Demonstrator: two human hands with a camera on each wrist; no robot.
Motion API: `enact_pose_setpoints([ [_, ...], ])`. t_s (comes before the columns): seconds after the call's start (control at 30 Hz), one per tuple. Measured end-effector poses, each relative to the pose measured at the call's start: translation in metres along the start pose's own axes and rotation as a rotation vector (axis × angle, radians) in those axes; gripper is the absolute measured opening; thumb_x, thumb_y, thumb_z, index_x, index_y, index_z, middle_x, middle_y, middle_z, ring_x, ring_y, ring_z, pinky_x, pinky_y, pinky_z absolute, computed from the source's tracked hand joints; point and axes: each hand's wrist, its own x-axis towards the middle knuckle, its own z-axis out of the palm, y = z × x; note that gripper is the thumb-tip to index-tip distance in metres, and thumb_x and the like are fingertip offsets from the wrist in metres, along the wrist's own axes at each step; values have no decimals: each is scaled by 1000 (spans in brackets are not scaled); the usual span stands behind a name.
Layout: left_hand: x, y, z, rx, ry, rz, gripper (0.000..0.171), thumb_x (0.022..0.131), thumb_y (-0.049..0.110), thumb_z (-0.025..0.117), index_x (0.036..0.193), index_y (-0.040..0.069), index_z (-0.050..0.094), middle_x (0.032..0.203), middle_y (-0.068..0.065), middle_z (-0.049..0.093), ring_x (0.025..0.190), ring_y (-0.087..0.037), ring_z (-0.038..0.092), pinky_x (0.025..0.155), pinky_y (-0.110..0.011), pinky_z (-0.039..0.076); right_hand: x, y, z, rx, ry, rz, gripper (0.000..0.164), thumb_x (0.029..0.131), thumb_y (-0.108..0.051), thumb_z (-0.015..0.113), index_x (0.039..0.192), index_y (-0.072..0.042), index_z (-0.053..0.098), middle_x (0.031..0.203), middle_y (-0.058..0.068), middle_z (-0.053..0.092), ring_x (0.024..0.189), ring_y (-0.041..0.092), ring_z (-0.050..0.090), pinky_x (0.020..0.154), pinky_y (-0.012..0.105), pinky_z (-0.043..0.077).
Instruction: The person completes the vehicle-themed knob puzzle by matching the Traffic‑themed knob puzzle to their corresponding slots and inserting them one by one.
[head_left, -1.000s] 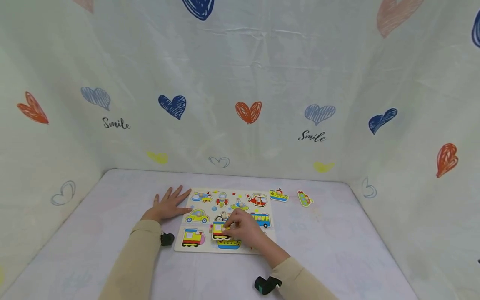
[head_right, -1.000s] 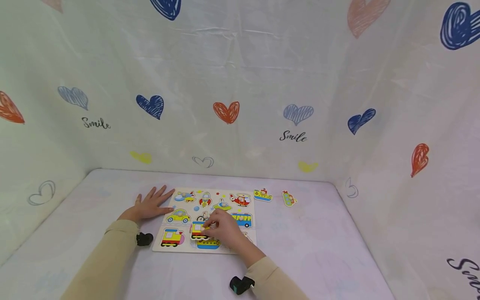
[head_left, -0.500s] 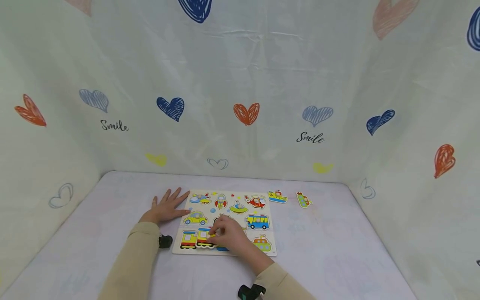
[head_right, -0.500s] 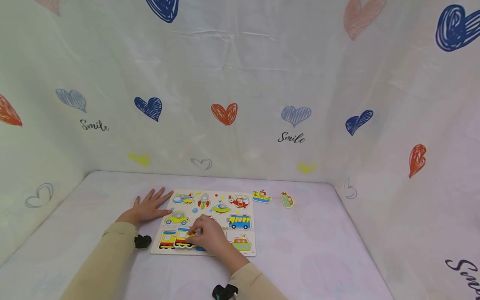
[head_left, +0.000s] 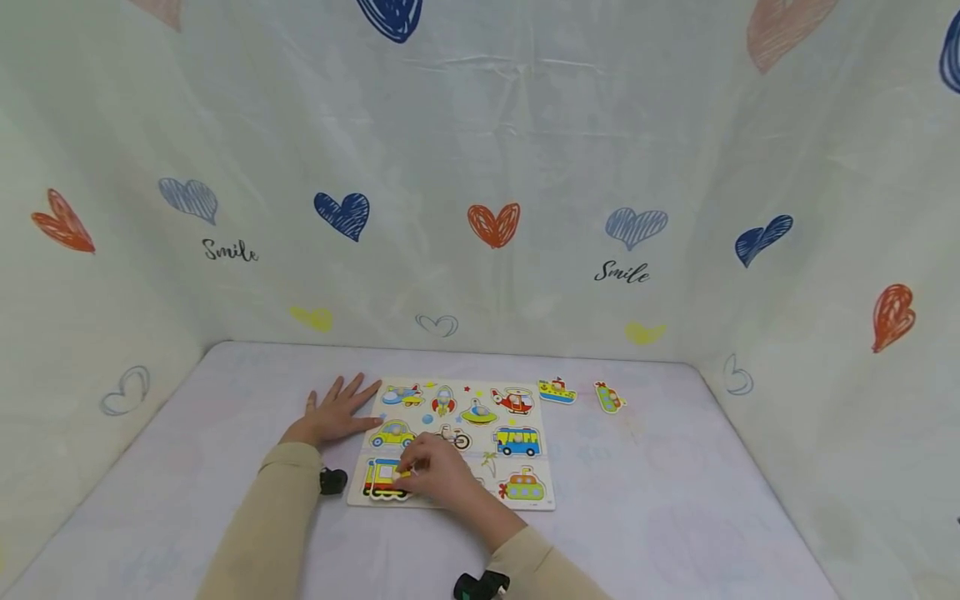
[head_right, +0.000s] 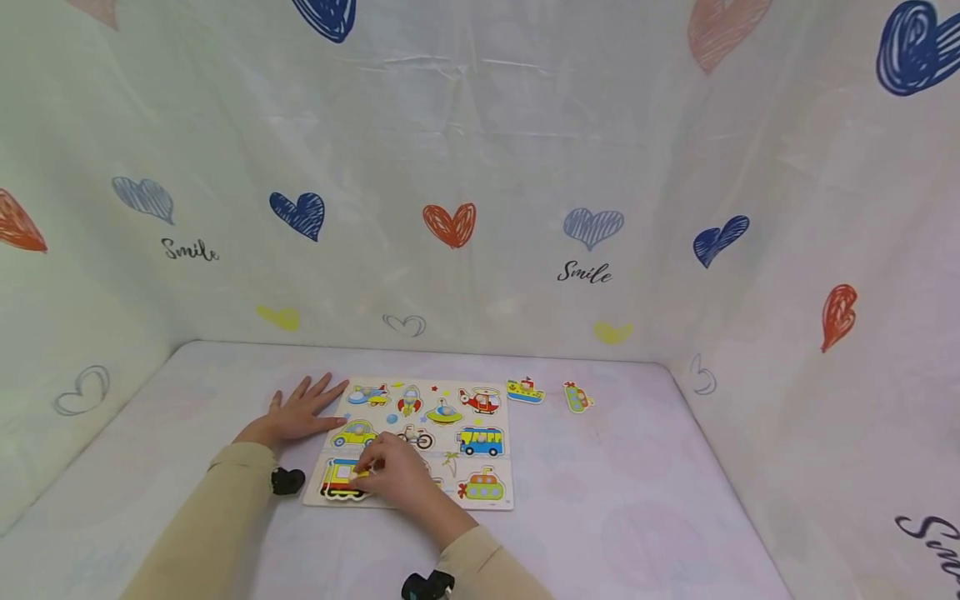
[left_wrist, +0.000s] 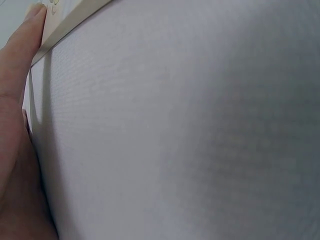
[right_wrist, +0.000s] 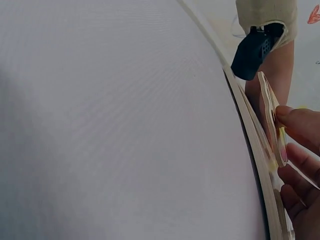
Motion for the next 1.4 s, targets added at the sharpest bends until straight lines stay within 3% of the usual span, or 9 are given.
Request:
enact_pose_setpoints([
  [0.47,3,1,-1,2,-12,-7,83,91,59,56,155,15,27,160,-21,11,143,-50,0,103,-75,-5,15,3,9,-16,24,42,14,77,-26,84,81,-20,73,85,-19,54,67,-1,46,58,17,40],
  [0.87,4,1,2,3,-4,-6,83,90,60,56,154,15,29,160,-22,12,143,-51,0,103,-75,-5,19,6,18,-212,20,115,15,76,-37,84,80,-28,73,82,-21,51,64,0,43,56,19,35],
  [1.4,7,-5,3,17,-8,-9,85,88,64,55,154,16,28,160,-22,11,142,-51,0,102,-76,-6,20,6,18,-187,-21,132,12,78,-36,83,83,-28,75,81,-20,51,64,-1,44,55,19,36],
])
